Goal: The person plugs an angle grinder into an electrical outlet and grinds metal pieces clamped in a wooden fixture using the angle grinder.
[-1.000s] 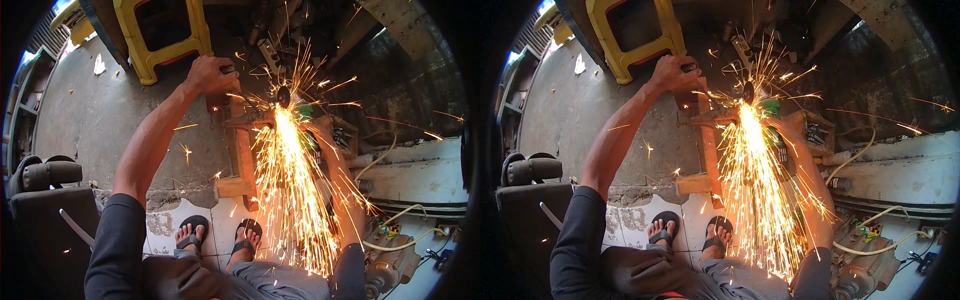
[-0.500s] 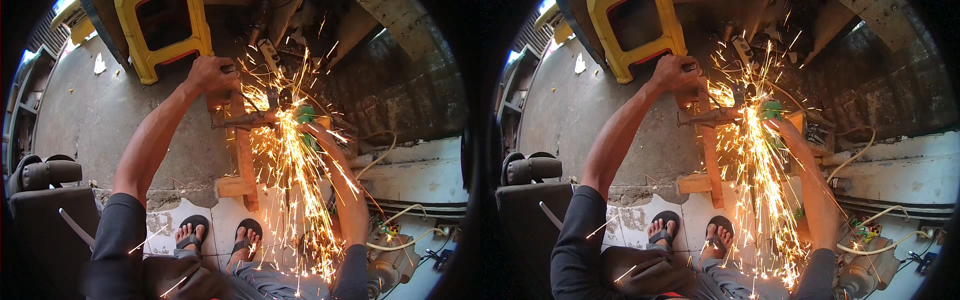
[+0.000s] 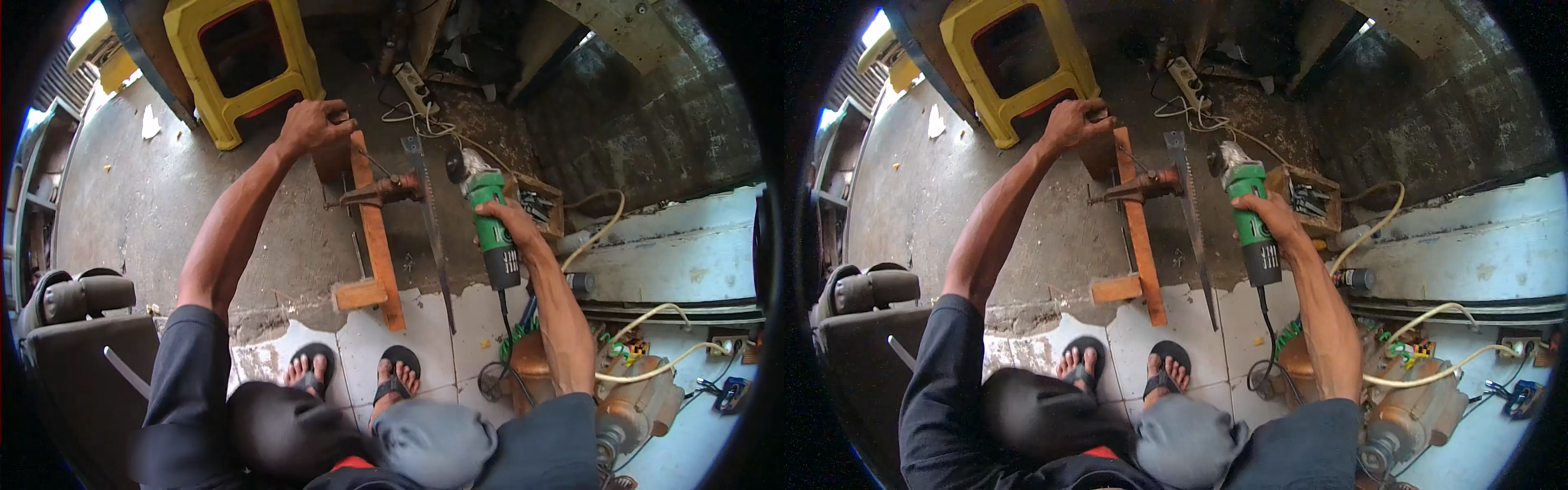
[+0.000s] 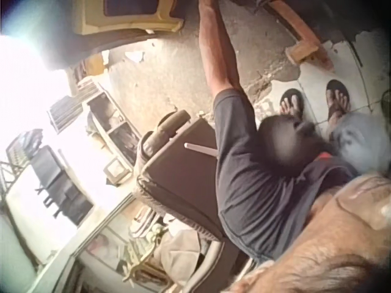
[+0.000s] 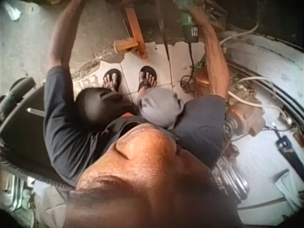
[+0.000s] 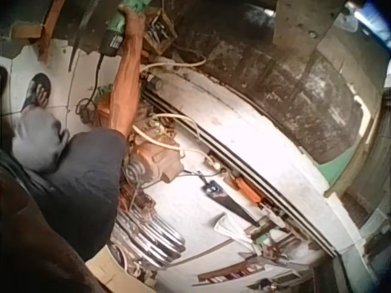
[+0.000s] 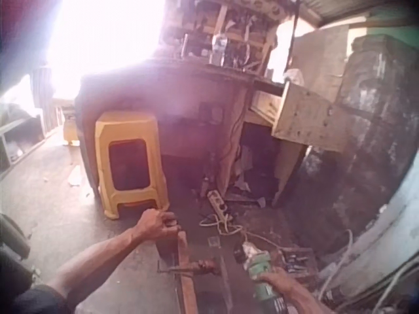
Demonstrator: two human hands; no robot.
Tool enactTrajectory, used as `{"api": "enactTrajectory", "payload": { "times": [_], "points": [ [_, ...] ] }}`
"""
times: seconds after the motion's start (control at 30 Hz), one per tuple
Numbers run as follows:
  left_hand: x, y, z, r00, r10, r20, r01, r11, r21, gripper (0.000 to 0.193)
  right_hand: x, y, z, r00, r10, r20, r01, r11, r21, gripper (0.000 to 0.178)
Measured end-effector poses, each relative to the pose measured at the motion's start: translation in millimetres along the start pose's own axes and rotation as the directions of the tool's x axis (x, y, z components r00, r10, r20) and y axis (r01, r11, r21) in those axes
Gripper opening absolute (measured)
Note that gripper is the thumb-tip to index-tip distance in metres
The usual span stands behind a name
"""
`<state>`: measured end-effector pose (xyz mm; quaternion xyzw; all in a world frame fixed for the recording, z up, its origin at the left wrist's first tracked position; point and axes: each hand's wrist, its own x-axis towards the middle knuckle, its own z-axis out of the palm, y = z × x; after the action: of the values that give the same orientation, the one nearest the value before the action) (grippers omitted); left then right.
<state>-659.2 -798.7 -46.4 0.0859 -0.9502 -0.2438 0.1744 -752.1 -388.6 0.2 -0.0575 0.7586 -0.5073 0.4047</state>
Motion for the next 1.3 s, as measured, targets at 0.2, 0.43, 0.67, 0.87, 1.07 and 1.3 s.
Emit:
{"api": "enactTrajectory", "payload": {
  "times": [0.2, 0.43, 0.67, 0.87, 1.07, 1.3],
  "points": [
    [2.9, -4.0, 5.7, 0.997, 0.073, -0.040, -0.074, 0.997, -0.038, 0.044, -12.7, -26.0, 23.5, 0.997, 0.071, -0.027, -0.074, 0.989, -0.129, 0.041],
    [8.7, 5.5, 9.4, 0.996, 0.084, 0.001, -0.084, 0.995, -0.048, 0.041, -14.2, -35.9, 20.8, 0.987, 0.124, -0.104, -0.133, 0.988, -0.083, 0.042],
    [5.9, 3.0, 7.4, 0.999, 0.049, 0.008, -0.049, 0.997, -0.053, 0.040, 8.2, -28.7, 28.9, 0.987, 0.122, -0.102, -0.131, 0.988, -0.084, 0.045],
    [5.7, 1.2, 5.1, 0.997, 0.070, -0.035, -0.071, 0.997, -0.020, 0.040, 19.5, -31.6, 29.0, 0.989, 0.135, -0.065, -0.137, 0.990, -0.026, 0.050],
    [0.5, 2.6, 3.8, 0.998, 0.043, -0.035, -0.044, 0.998, -0.045, 0.040, 23.3, -26.0, 25.7, 0.985, 0.165, -0.059, -0.167, 0.985, -0.037, 0.054],
    [2.2, 5.2, 2.6, 0.999, 0.033, 0.004, -0.033, 0.998, -0.051, 0.040, 23.9, -23.4, 29.6, 0.985, 0.167, -0.032, -0.168, 0.986, -0.021, 0.045]
  ]
}}
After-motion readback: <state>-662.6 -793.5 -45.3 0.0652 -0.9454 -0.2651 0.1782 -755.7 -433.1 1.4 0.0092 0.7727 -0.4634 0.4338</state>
